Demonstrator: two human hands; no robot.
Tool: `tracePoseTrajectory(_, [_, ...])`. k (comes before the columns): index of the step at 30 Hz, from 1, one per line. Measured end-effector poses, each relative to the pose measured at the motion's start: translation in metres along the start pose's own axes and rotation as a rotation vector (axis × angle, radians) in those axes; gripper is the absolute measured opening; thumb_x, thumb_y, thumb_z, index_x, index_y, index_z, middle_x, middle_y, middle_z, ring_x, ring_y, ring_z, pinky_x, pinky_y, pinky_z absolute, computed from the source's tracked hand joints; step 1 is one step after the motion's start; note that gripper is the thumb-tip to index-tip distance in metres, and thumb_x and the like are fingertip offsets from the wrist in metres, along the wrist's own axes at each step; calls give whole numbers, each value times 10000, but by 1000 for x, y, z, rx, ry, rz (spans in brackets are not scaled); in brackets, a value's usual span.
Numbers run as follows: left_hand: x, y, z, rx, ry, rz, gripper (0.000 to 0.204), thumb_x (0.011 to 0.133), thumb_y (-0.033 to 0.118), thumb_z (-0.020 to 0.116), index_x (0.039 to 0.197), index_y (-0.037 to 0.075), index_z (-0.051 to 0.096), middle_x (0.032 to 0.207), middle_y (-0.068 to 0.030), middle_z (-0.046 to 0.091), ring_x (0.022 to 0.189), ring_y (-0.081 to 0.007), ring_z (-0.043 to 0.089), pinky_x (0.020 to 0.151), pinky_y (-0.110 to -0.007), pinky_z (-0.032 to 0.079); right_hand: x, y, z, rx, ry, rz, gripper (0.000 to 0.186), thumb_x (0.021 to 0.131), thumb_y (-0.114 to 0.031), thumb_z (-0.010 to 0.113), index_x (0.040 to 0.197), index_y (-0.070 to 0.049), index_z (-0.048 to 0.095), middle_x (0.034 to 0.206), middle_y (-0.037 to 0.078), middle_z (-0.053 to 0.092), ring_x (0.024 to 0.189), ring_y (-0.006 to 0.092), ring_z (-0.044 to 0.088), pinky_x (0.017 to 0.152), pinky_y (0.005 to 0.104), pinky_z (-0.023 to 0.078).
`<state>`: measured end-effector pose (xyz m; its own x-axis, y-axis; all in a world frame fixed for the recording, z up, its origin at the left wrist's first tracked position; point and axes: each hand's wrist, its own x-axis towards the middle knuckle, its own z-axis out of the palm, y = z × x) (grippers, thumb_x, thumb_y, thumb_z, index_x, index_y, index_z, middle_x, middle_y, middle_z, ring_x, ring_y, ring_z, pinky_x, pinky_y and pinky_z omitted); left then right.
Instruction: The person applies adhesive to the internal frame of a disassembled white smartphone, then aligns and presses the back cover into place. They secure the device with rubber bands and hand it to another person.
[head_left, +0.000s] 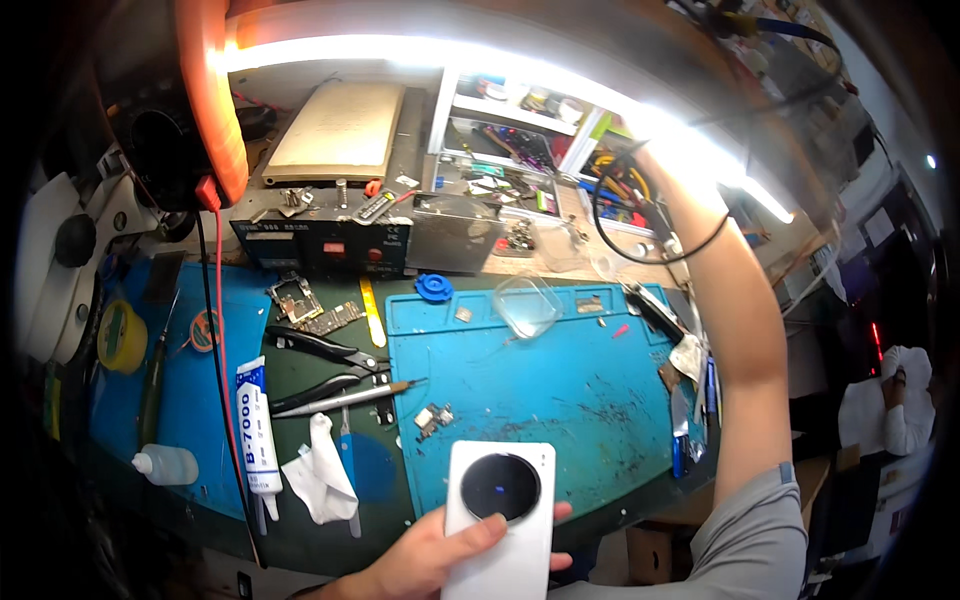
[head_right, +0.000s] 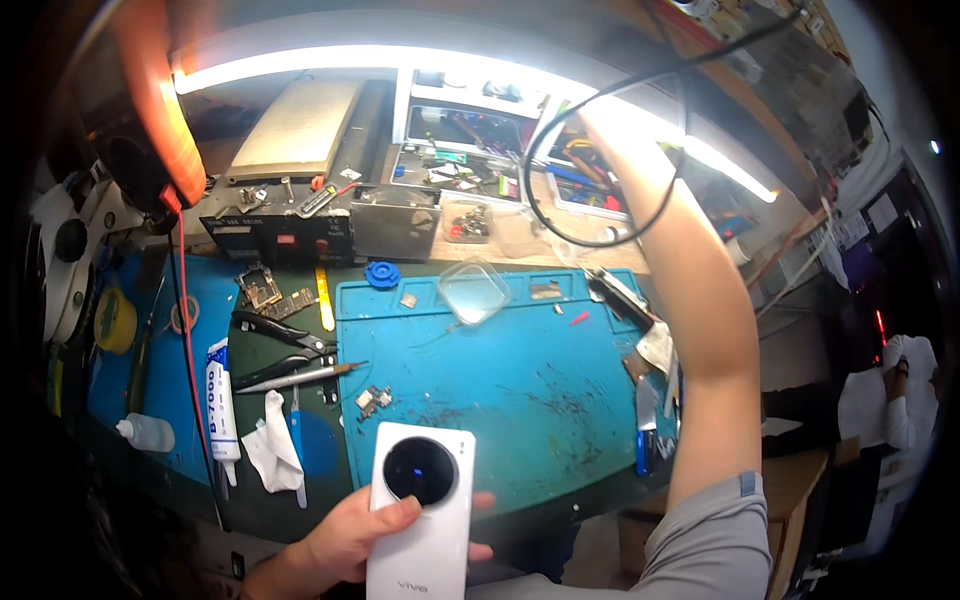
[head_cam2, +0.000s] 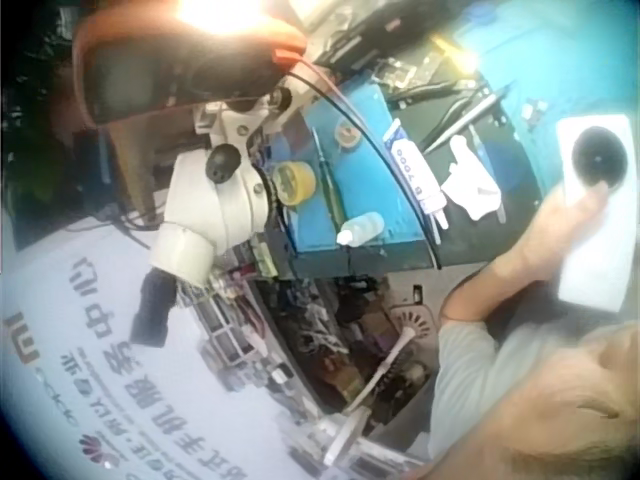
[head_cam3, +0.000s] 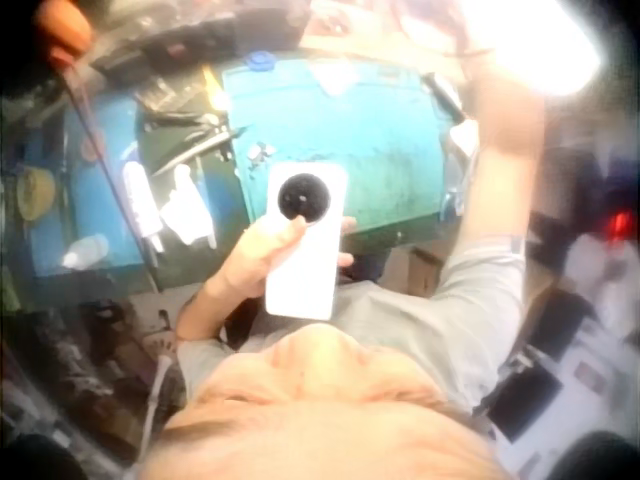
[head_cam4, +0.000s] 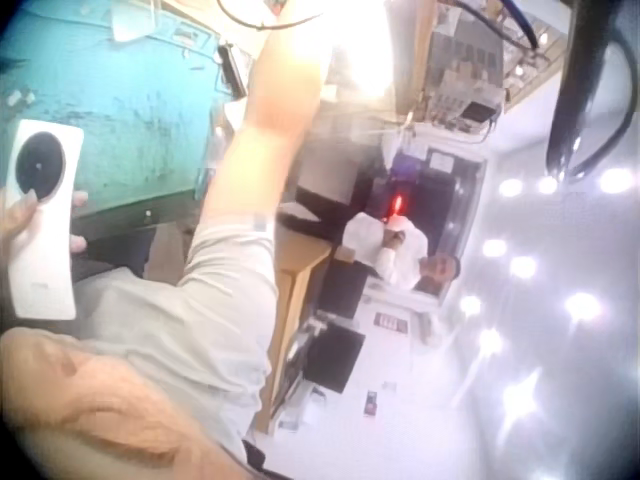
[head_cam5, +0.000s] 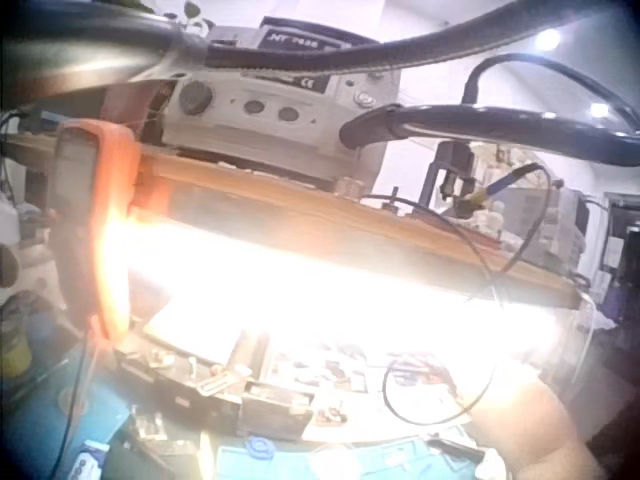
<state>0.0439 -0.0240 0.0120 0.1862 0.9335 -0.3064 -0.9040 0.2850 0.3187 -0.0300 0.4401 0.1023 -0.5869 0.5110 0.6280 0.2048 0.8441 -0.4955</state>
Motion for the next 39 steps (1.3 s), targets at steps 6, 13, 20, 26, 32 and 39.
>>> tracePoseTrajectory(6, [-9,-6,10,148,123,265,524,1015,320,530,1392,-16,389,1270,-276,591,1108,-302,648,904,-419,564,-174,-87,-87,328,-770,467,175,868,-195,740,900,-24,736,781,32,701,651,77,623,564,228,471])
tracePoseTrajectory(13, [6,-30,33,353,303,542,498,1007,320,555,1345,32,330,1161,-198,601,1059,-393,661,835,-496,590,-233,-66,-103,390,-808,641,177,869,-127,749,953,24,715,812,61,708,677,101,665,550,235,515])
tracePoseTrajectory(20, [8,-41,42,456,305,544,512,976,339,606,1311,24,380,1106,-204,632,1006,-350,681,801,-441,601,-225,-54,-130,277,-776,519,186,887,-124,728,1025,1,712,878,70,722,736,121,713,554,242,533])
tracePoseTrajectory(26, [19,-50,48,645,297,505,397,954,178,670,1262,-33,533,1071,-92,669,915,-123,654,789,-290,556,-241,-73,-143,166,-509,129,158,949,-90,614,1050,8,684,838,88,677,637,137,688,563,275,529])
tracePoseTrajectory(32, [19,-47,60,1010,230,383,531,950,136,666,1393,-8,410,1056,-120,678,896,-111,641,798,-260,512,-278,-141,-153,514,-710,197,173,976,-140,585,996,21,644,814,118,689,706,146,703,570,266,544])
tracePoseTrajectory(39, [18,-50,80,1058,169,393,699,935,32,648,1498,33,234,1059,-156,679,968,-135,638,811,-284,509,-294,-150,-163,482,-703,-110,188,960,-189,620,983,-3,634,853,153,690,805,298,684,706,365,532])
